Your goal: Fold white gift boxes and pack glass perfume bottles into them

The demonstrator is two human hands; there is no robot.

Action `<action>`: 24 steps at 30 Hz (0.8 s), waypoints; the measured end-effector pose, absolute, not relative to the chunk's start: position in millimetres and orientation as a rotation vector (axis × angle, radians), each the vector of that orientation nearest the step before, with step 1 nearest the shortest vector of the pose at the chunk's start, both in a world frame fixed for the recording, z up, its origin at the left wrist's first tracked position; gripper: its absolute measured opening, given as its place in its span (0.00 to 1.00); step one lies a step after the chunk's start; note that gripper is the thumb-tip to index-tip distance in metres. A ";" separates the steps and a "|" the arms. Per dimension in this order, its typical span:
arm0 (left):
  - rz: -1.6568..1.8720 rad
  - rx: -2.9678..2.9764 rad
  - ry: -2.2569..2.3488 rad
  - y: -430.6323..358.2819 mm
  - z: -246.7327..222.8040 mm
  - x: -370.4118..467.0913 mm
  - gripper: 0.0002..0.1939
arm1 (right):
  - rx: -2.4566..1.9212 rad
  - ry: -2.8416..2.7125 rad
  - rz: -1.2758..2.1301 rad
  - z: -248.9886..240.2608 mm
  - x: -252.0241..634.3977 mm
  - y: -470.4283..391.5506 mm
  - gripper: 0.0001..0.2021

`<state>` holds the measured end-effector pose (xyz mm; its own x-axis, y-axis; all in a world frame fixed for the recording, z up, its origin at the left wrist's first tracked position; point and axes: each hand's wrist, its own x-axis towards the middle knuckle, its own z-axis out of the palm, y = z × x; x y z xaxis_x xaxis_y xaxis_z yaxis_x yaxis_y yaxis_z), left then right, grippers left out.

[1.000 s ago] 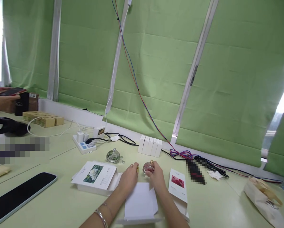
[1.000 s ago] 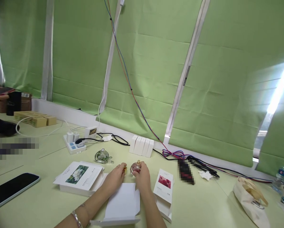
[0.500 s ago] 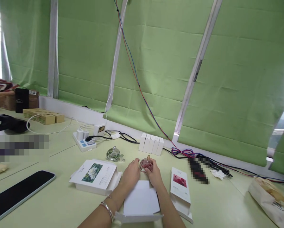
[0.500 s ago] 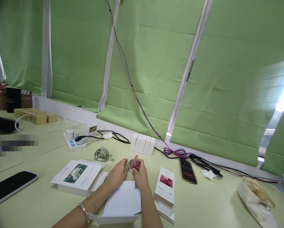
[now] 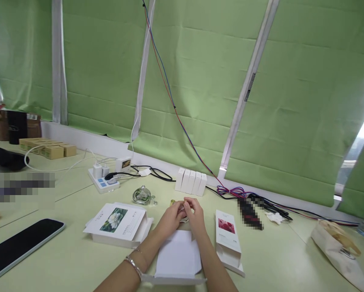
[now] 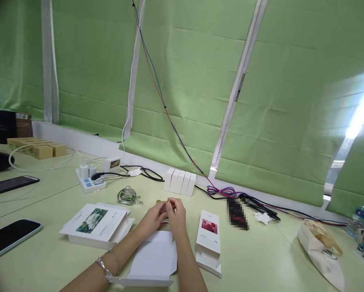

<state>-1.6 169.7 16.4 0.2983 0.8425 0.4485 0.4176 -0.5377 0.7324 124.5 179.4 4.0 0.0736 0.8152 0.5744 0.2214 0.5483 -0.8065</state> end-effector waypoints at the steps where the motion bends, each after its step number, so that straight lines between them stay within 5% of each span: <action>1: 1.161 2.085 1.111 169.7 16.9 -1.6 0.16 | -0.950 -1.477 0.540 5.8 122.9 179.2 0.14; 24: 1.180 2.146 1.043 157.0 21.1 1.1 0.12 | -1.106 -1.466 0.161 0.8 99.9 173.3 0.12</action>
